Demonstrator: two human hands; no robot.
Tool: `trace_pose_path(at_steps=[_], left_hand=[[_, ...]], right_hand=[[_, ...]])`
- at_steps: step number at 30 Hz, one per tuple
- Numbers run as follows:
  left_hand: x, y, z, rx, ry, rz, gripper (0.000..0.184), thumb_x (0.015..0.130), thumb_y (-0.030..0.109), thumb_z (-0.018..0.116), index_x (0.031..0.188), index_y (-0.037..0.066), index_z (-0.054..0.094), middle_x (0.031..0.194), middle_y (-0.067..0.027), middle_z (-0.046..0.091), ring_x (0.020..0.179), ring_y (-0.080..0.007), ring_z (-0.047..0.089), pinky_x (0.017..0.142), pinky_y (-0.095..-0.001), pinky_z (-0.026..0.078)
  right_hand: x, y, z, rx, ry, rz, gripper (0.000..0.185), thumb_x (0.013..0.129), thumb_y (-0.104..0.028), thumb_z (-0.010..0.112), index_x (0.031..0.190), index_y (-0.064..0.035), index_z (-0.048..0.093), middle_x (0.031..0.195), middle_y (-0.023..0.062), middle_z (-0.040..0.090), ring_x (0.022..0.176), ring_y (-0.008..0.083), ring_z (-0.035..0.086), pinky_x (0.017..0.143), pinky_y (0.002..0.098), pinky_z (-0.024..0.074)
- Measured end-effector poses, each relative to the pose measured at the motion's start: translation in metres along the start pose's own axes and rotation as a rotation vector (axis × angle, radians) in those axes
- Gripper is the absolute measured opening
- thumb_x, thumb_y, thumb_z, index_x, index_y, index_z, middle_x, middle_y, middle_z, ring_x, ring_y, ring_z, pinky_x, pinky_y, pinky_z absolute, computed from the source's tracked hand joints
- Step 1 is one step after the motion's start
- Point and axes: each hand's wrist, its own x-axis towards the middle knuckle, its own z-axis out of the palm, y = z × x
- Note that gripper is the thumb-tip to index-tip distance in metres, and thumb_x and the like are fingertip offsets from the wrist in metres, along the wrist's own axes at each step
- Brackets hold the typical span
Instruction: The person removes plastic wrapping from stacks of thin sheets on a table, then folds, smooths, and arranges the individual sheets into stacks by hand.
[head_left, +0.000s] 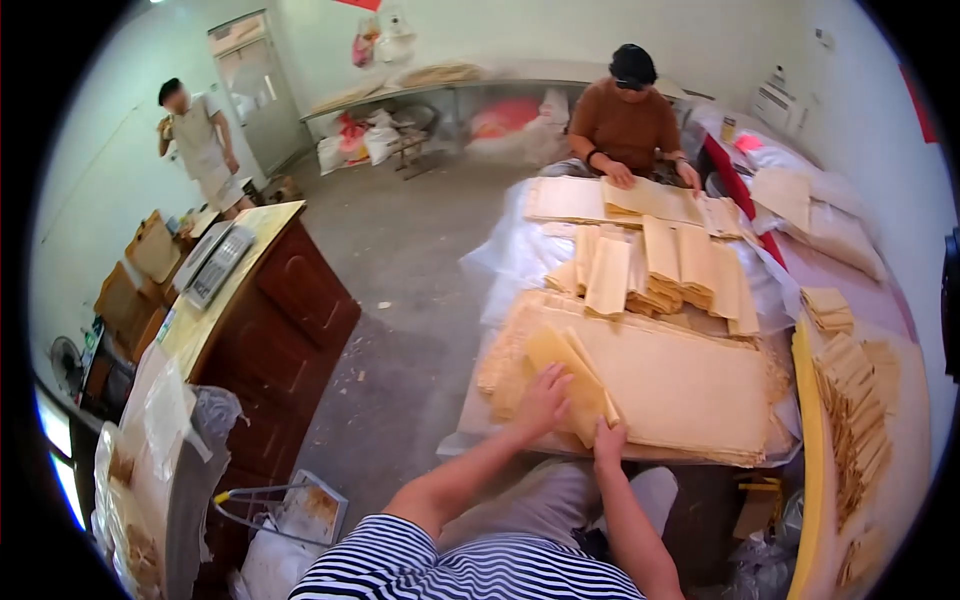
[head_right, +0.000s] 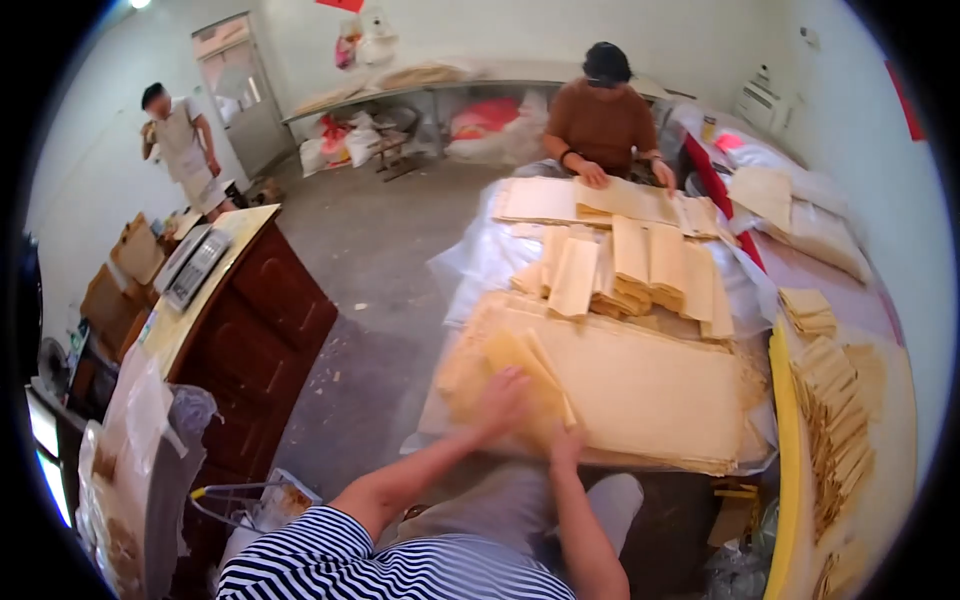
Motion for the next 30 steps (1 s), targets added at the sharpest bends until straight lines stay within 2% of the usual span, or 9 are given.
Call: trace_pose_path(at_steps=[7,10,16,19,20,22,26,29,30], left_hand=[[0.012,0.006,0.006,0.127,-0.067,0.109,0.044,0.075,0.017,0.060,0.116,0.005,0.052,0.132,-0.0165,0.039,0.124,-0.0326,0.035,0.102,-0.0432,0.030],[0.020,0.001,0.016,0.132,-0.028,0.167,0.043,0.074,0.016,0.060,0.116,0.007,0.053,0.130,-0.0167,0.041,0.123,-0.0330,0.036,0.102,-0.0435,0.030],[0.028,-0.022,0.050,0.181,-0.180,0.237,0.042,0.078,0.025,0.056,0.118,0.014,0.054,0.131,-0.0136,0.042,0.124,-0.0328,0.036,0.103,-0.0473,0.026],[0.031,-0.028,0.051,0.260,-0.273,0.235,0.047,0.079,0.039,0.054,0.123,0.020,0.051,0.136,-0.0114,0.039,0.128,-0.0323,0.032,0.103,-0.0566,0.018],[0.035,-0.026,0.045,0.255,-0.270,0.233,0.047,0.079,0.039,0.054,0.123,0.020,0.051,0.136,-0.0114,0.039,0.128,-0.0323,0.032,0.103,-0.0566,0.018],[0.047,-0.015,0.020,0.344,-0.440,0.126,0.061,0.076,0.055,0.053,0.128,0.025,0.045,0.140,-0.0106,0.033,0.132,-0.0314,0.024,0.101,-0.0643,0.010],[0.059,-0.012,0.003,0.326,-0.449,0.063,0.077,0.069,0.064,0.055,0.132,0.025,0.040,0.143,-0.0111,0.028,0.134,-0.0311,0.019,0.100,-0.0657,0.008],[0.056,-0.018,0.007,0.286,-0.422,0.064,0.081,0.066,0.066,0.056,0.133,0.024,0.039,0.143,-0.0117,0.027,0.135,-0.0316,0.018,0.101,-0.0650,0.008],[0.056,-0.021,0.009,0.270,-0.410,0.090,0.082,0.066,0.067,0.056,0.133,0.023,0.039,0.143,-0.0121,0.027,0.135,-0.0318,0.018,0.101,-0.0649,0.008]], right_hand=[[-0.019,-0.056,-0.019,0.387,-0.097,0.196,0.028,0.088,-0.014,0.052,0.108,0.0047,0.054,0.099,0.0076,0.059,0.087,0.0149,0.054,0.077,0.0290,0.0436],[-0.035,-0.078,-0.028,0.647,-0.077,0.208,0.029,0.089,-0.012,0.049,0.113,0.0038,0.051,0.105,0.0074,0.057,0.092,0.0155,0.054,0.081,0.0291,0.0430],[-0.019,-0.040,-0.023,0.661,-0.045,0.217,0.030,0.087,-0.012,0.051,0.113,0.0034,0.051,0.105,0.0072,0.056,0.092,0.0167,0.054,0.081,0.0302,0.0440],[-0.026,-0.075,-0.052,-0.139,-0.083,0.048,0.037,0.078,-0.016,0.059,0.111,-0.0008,0.050,0.102,0.0145,0.057,0.092,0.0269,0.055,0.079,0.0337,0.0444],[-0.024,-0.078,-0.056,-0.145,-0.082,0.046,0.037,0.078,-0.016,0.059,0.111,-0.0008,0.050,0.102,0.0145,0.057,0.092,0.0269,0.055,0.079,0.0337,0.0444],[-0.022,-0.078,-0.066,-0.458,0.150,-0.597,0.042,0.072,-0.017,0.064,0.110,-0.0026,0.051,0.104,0.0158,0.056,0.098,0.0303,0.052,0.081,0.0381,0.0433],[-0.015,-0.091,-0.067,-0.759,-0.010,-0.499,0.049,0.066,-0.020,0.067,0.111,-0.0040,0.051,0.109,0.0142,0.054,0.105,0.0293,0.048,0.083,0.0407,0.0417],[-0.004,-0.090,-0.065,-0.848,-0.019,-0.560,0.046,0.068,-0.024,0.066,0.107,-0.0036,0.052,0.099,0.0131,0.059,0.094,0.0293,0.055,0.078,0.0396,0.0442],[0.003,-0.091,-0.067,-0.716,-0.120,-0.409,0.041,0.070,-0.024,0.065,0.103,-0.0036,0.053,0.091,0.0127,0.061,0.086,0.0289,0.057,0.074,0.0391,0.0453]])
